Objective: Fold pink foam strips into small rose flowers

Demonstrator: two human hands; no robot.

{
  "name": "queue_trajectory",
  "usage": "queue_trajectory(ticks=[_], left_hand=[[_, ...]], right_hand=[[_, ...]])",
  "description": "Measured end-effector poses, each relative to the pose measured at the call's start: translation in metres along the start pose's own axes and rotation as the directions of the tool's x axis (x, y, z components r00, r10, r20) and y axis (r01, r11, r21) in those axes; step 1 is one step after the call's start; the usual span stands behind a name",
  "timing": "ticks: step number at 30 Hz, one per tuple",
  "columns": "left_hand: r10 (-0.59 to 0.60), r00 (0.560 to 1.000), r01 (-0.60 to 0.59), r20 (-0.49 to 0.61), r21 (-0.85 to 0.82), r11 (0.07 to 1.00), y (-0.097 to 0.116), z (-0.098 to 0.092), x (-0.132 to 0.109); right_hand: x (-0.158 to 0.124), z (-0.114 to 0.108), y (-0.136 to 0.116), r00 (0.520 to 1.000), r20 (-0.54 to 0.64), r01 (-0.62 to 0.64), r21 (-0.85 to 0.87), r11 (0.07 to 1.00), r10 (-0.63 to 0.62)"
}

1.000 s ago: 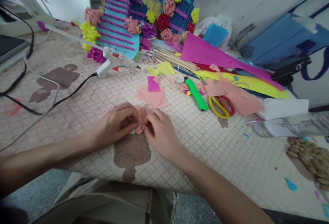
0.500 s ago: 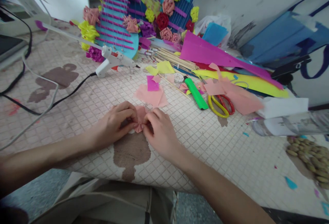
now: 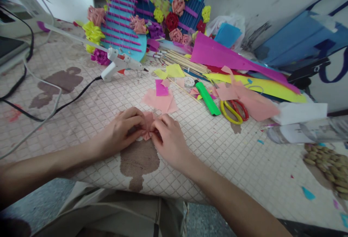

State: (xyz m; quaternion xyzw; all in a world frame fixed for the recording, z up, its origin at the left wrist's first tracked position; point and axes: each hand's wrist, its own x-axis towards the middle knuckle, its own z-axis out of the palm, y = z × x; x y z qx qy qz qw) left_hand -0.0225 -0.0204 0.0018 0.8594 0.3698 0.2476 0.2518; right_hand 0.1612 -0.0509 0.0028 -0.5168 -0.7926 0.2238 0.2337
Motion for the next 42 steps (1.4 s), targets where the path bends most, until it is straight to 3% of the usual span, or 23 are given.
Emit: queue_trajectory(ticks=[13, 24, 29, 33, 42], left_hand=[[-0.025, 1.000, 0.025, 0.019, 0.002, 1.000, 0.001, 0.001, 0.000], [0.012, 0.999, -0.011, 0.043, -0.022, 1.000, -0.005, -0.001, -0.001], [-0.002, 0.999, 0.003, 0.052, -0.019, 1.000, -0.004, -0.003, 0.000], [-0.004, 0.999, 0.004, 0.052, 0.002, 1.000, -0.004, -0.002, 0.000], [0.002, 1.000, -0.003, 0.010, 0.149, 0.989, 0.002, 0.004, -0.004]], right_hand=[[-0.001, -0.010, -0.002, 0.996, 0.092, 0.001, 0.039, 0.999, -0.004], [-0.001, -0.011, 0.003, 0.999, 0.050, -0.008, 0.117, 0.993, 0.002], [0.000, -0.017, 0.005, 0.994, 0.113, -0.010, 0.177, 0.984, -0.010], [0.000, -0.022, 0.007, 0.984, 0.168, 0.016, 0.205, 0.979, -0.052], [0.001, -0.023, 0.009, 0.983, 0.170, 0.022, 0.236, 0.972, -0.063]])
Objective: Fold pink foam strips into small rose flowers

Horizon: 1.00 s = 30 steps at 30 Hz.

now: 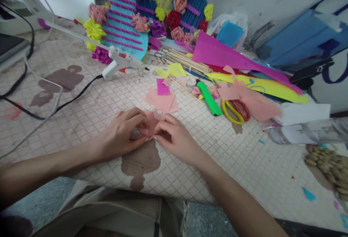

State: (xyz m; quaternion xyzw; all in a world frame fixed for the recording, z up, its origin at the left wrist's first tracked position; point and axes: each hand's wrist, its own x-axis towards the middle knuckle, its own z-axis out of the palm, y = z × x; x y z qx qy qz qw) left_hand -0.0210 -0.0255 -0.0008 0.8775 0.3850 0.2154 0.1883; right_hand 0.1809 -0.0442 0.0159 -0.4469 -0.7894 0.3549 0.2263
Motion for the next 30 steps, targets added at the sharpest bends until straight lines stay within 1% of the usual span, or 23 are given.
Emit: queue_trajectory(ticks=[3, 5, 7, 10, 13, 22, 27, 30], left_hand=[[0.012, 1.000, -0.012, -0.012, -0.006, 1.000, -0.001, 0.001, -0.001], [0.005, 1.000, -0.005, -0.004, -0.037, 0.999, -0.002, -0.001, -0.001], [-0.005, 1.000, 0.006, 0.014, -0.085, 0.996, -0.003, -0.003, 0.000], [-0.011, 0.999, 0.017, 0.042, -0.143, 0.990, -0.004, -0.006, 0.002], [-0.018, 0.999, 0.025, 0.042, -0.160, 0.987, -0.004, -0.006, 0.003], [-0.020, 0.999, 0.024, 0.028, -0.146, 0.989, -0.005, -0.004, 0.002], [-0.021, 0.999, 0.026, 0.039, -0.141, 0.990, -0.005, -0.004, 0.002], [-0.016, 0.999, 0.022, 0.043, -0.141, 0.990, -0.005, -0.005, 0.001]], right_hand=[[0.002, 0.005, 0.000, 0.997, -0.069, -0.034, -0.023, 0.999, 0.032], [0.003, 0.010, -0.001, 0.992, -0.115, -0.052, -0.064, 0.997, 0.045], [0.005, 0.014, -0.002, 0.989, -0.136, -0.069, -0.097, 0.993, 0.056], [0.005, 0.017, -0.003, 0.987, -0.144, -0.084, -0.119, 0.989, 0.066], [0.005, 0.018, -0.003, 0.985, -0.159, -0.088, -0.132, 0.987, 0.067], [0.004, 0.023, -0.002, 0.983, -0.177, -0.084, -0.158, 0.984, 0.056], [0.004, 0.023, -0.002, 0.975, -0.215, -0.087, -0.150, 0.985, 0.054], [0.003, 0.022, -0.003, 0.980, -0.195, -0.078, -0.158, 0.984, 0.046]])
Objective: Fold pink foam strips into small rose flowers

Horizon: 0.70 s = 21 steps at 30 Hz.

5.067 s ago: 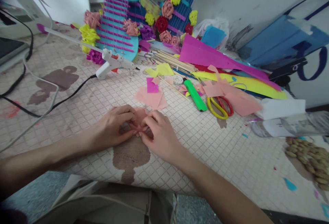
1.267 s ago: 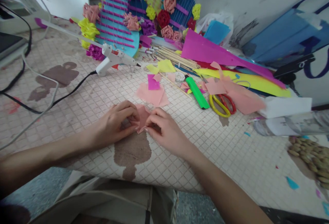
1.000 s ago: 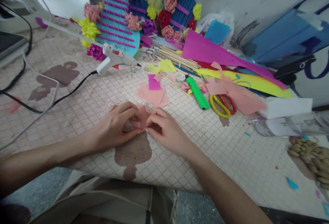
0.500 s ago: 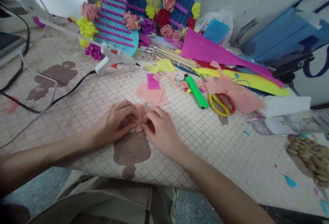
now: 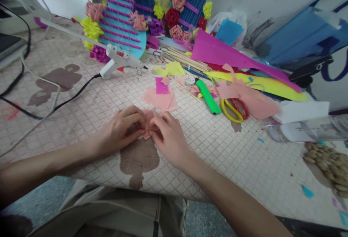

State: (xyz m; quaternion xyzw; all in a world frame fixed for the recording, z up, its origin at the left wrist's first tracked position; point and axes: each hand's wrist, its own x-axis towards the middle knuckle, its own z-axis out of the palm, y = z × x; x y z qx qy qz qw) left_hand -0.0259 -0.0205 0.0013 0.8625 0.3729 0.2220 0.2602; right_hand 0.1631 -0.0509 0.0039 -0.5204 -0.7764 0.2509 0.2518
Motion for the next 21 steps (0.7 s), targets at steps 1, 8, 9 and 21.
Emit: queue_trajectory(ticks=[1, 8, 9, 21], left_hand=[[0.003, 1.000, -0.003, 0.002, -0.003, 1.000, 0.000, 0.000, 0.000], [-0.007, 1.000, 0.007, -0.001, -0.017, 1.000, 0.000, 0.001, 0.001], [-0.008, 1.000, 0.008, -0.002, -0.016, 1.000, 0.000, 0.002, 0.001], [0.009, 1.000, -0.009, -0.015, -0.017, 1.000, 0.000, 0.002, 0.000]], right_hand=[[0.000, 0.000, 0.000, 1.000, 0.007, 0.005, -0.002, 1.000, -0.005], [0.000, 0.000, 0.001, 0.999, 0.040, 0.015, -0.009, 1.000, -0.015], [0.000, -0.001, 0.001, 0.999, 0.051, 0.015, -0.011, 1.000, -0.015], [0.000, -0.011, -0.002, 0.991, 0.133, 0.016, 0.013, 1.000, -0.017]])
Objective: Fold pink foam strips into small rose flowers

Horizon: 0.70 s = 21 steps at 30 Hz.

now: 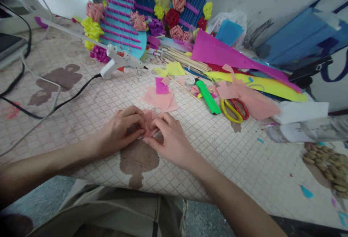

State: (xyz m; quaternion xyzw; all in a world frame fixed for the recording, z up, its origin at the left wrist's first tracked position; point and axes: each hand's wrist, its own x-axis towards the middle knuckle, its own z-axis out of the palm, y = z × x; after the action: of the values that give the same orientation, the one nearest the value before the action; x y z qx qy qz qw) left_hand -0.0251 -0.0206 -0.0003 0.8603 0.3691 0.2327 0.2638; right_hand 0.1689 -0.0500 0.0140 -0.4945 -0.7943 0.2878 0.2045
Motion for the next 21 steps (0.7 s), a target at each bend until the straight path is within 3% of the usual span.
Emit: queue_trajectory(ticks=[7, 16, 21], left_hand=[[0.011, 1.000, -0.011, -0.004, 0.003, 1.000, -0.002, 0.000, -0.001], [0.024, 0.997, -0.016, 0.072, -0.112, 0.994, -0.001, -0.011, 0.000], [0.019, 0.998, -0.015, 0.056, -0.078, 0.997, -0.001, -0.009, 0.002]], right_hand=[[0.002, 0.011, 0.003, 0.995, -0.103, -0.020, -0.020, 1.000, 0.018], [-0.001, -0.017, 0.012, 0.989, 0.120, 0.059, 0.202, 0.978, -0.084], [0.000, -0.015, 0.015, 0.991, 0.094, 0.072, 0.203, 0.977, -0.092]])
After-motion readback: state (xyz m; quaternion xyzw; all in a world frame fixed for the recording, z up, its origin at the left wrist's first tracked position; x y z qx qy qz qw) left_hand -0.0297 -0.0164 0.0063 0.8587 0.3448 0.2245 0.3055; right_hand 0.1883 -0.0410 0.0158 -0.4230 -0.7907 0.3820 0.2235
